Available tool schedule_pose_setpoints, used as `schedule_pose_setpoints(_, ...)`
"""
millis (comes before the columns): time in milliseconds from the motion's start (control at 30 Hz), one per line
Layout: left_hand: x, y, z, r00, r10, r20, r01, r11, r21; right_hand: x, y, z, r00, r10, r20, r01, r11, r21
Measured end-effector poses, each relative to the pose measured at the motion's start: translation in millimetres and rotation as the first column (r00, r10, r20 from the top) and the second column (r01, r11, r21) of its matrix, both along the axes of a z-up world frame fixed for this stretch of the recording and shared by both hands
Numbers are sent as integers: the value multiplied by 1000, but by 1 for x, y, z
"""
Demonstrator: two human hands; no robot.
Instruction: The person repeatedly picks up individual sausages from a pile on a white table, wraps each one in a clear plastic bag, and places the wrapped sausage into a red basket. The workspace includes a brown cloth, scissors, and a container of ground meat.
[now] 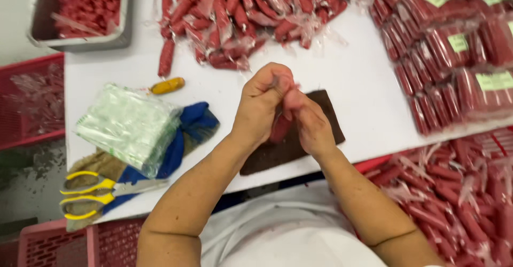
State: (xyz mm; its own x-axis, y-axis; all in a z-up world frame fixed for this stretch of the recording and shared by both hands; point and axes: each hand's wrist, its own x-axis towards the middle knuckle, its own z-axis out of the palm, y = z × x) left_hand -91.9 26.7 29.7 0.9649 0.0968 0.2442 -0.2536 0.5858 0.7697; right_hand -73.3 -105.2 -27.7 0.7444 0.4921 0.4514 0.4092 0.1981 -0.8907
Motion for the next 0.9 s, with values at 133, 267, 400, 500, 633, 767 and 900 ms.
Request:
schedule_pose_setpoints(133, -38, -10, 4, 985, -147, -88, 130, 976, -177, -31, -35, 1, 983, -13, 181, 36, 992, -125)
schedule_pose_setpoints(267, -92, 11, 13, 997, -12, 79, -27, 875, 483, -43, -34, 15, 801, 82, 593, 148, 932, -330)
schedule_pose_setpoints(400, -152, 55, 17, 994, 100, 49, -110, 812, 573, -56, -27, 13, 618, 93, 781, 325, 874, -361)
schedule_pose_setpoints(500, -174, 54, -39, 911, -66, -406, 185, 948, 260, -66, -37, -40, 536, 97, 839, 387, 855, -346)
schedule_pose_setpoints(633, -196, 14, -100, 469, -488, -736, 310, 872, -380, -84, -35, -62, 525, 364, 769, 75, 881, -468)
schedule_pose_setpoints(767, -189, 30, -90, 827, -245, -505, 410, 878, 245, -74, -55, 8, 718, 591, 367, -350, 763, -543)
schedule_pose_setpoints(900, -160, 45, -51, 871, -242, 428, -351, 304, 886, -78, -65, 63, 723, 663, -194, -691, 687, -227)
